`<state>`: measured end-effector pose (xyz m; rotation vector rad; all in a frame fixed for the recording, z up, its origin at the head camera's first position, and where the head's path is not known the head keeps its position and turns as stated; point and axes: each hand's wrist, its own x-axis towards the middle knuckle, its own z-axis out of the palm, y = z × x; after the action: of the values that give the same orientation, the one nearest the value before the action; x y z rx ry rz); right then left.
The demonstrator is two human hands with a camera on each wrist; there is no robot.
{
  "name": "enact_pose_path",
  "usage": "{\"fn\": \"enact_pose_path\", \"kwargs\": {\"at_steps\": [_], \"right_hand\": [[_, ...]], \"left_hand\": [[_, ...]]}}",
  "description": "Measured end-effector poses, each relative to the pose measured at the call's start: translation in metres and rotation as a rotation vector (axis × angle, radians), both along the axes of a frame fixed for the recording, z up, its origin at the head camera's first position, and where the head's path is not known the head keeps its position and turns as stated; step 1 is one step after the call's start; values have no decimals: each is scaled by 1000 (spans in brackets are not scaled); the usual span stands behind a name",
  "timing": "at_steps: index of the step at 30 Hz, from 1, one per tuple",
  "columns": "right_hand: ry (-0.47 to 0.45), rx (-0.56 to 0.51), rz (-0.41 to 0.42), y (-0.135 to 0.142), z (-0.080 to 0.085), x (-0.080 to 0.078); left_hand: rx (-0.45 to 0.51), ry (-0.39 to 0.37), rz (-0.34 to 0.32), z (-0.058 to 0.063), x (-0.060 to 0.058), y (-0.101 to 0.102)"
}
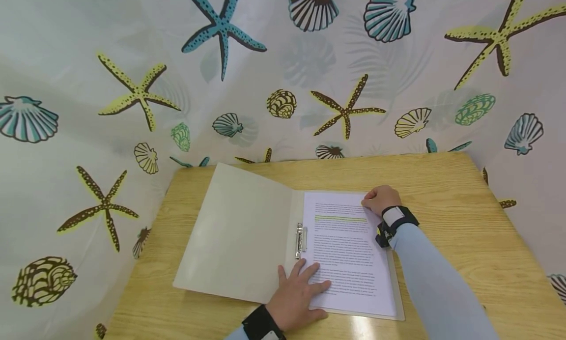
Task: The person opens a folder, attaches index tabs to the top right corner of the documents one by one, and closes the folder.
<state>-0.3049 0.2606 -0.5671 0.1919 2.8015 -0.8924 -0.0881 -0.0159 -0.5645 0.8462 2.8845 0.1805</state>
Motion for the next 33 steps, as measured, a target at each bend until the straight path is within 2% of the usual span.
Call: {"fn": "enact_pose_path", "kwargs": {"at_steps": [24, 29, 33], "right_hand": [[-79, 10, 15, 4, 7, -5], [-66, 15, 49, 7, 3, -8], [-49, 11, 44, 8, 0, -8]], "left_hand": [[-6, 35, -5, 3, 0, 0], [-4, 24, 0, 3, 0, 1], [-2, 22, 3, 3, 0, 1]]}}
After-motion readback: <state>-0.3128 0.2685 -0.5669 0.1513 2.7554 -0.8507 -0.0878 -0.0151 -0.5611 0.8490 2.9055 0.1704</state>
